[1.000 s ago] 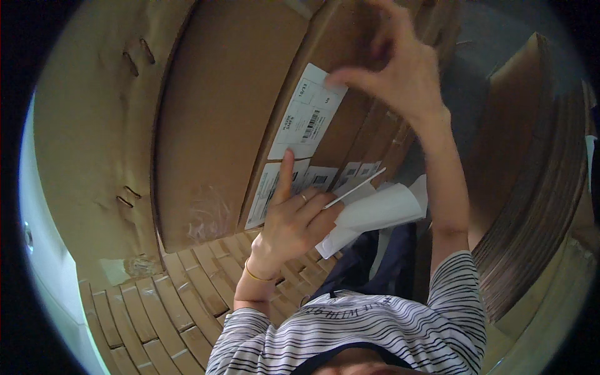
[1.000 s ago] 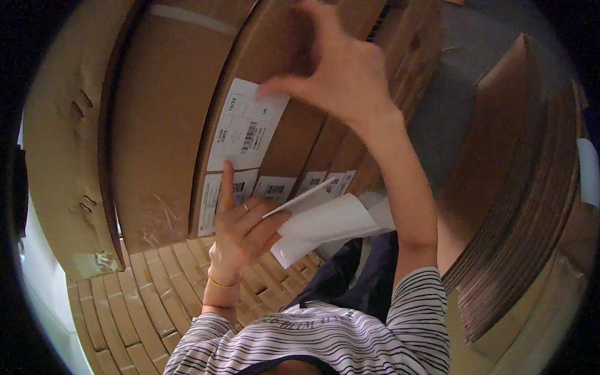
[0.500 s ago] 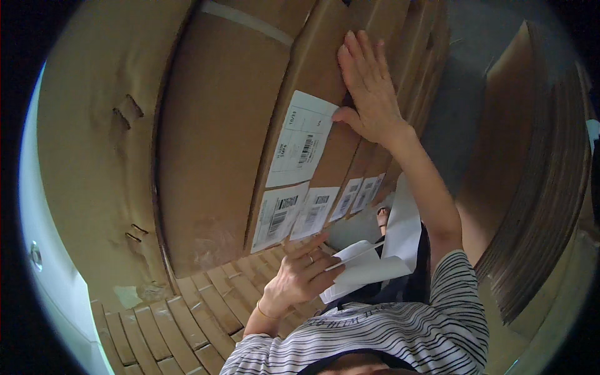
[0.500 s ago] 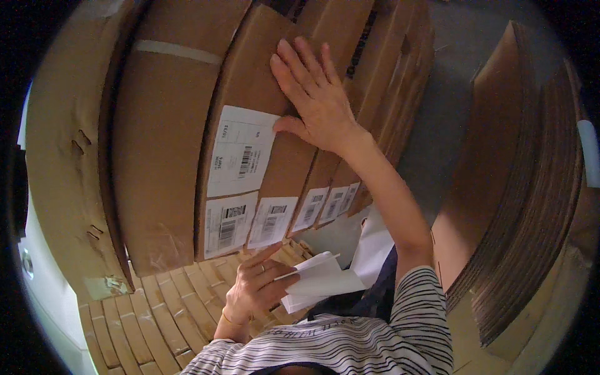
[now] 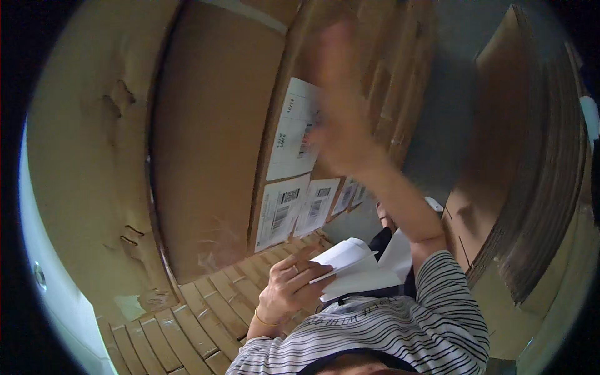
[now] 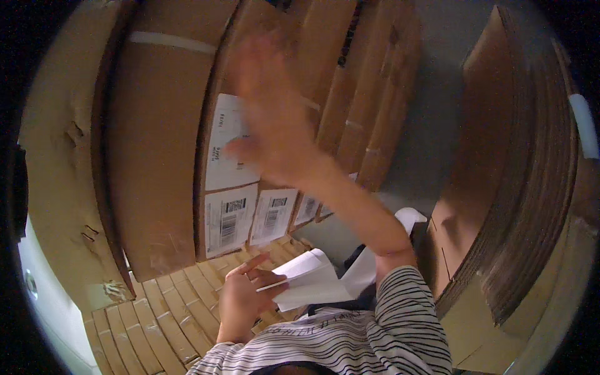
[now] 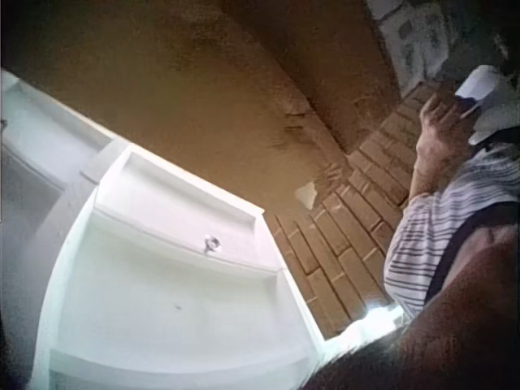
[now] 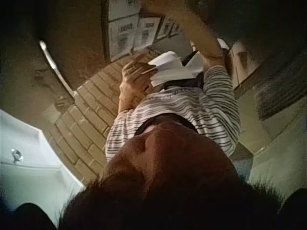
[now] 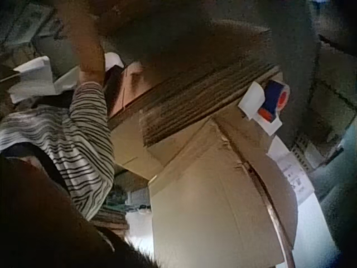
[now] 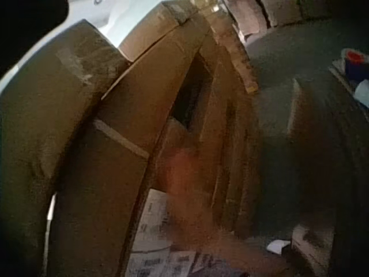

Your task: The person peels adhesive labels from a backing sheet and sticks them onto cardboard boxes. They discard the empty backing strip into a trash box, walk to another stack of cardboard boxes, and apply labels onto the boxes.

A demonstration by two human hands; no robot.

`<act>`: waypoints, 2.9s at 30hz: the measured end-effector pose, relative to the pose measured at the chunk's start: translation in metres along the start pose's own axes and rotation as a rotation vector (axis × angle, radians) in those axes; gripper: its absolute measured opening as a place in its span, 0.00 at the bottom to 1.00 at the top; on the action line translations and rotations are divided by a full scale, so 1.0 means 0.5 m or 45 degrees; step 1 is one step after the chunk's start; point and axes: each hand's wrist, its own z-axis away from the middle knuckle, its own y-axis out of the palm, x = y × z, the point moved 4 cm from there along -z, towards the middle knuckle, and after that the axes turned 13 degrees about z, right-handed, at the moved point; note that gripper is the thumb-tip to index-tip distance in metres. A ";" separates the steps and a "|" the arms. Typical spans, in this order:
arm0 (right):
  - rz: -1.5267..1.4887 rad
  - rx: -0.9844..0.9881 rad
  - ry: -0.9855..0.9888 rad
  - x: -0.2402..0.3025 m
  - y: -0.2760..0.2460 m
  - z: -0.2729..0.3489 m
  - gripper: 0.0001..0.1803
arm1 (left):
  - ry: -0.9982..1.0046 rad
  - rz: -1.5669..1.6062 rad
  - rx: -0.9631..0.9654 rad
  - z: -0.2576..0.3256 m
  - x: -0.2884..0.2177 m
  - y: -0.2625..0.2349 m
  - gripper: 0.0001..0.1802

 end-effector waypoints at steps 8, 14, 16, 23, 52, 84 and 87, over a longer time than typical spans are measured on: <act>-0.541 0.399 0.250 0.050 -0.114 0.033 0.44 | -0.002 0.252 -0.235 -0.018 0.014 -0.015 0.08; -0.230 1.124 0.064 0.159 -0.252 0.118 0.31 | -0.018 0.359 -0.331 -0.035 0.012 -0.021 0.10; -0.204 1.080 0.110 0.151 -0.263 0.123 0.29 | 0.013 0.364 -0.342 -0.043 0.007 -0.022 0.10; -0.962 0.968 0.917 0.104 -0.290 0.154 0.35 | -0.004 0.493 -0.278 -0.055 -0.012 -0.037 0.31; -0.664 0.553 2.028 0.120 -0.503 0.413 0.19 | 0.836 0.008 0.739 -0.198 -0.104 0.180 0.34; -0.310 0.622 0.650 0.180 -0.413 0.195 0.13 | 0.135 0.766 -0.122 -0.234 0.028 0.065 0.19; -0.449 0.569 0.729 0.195 -0.396 0.200 0.13 | 0.156 0.963 -0.286 -0.226 0.056 0.088 0.20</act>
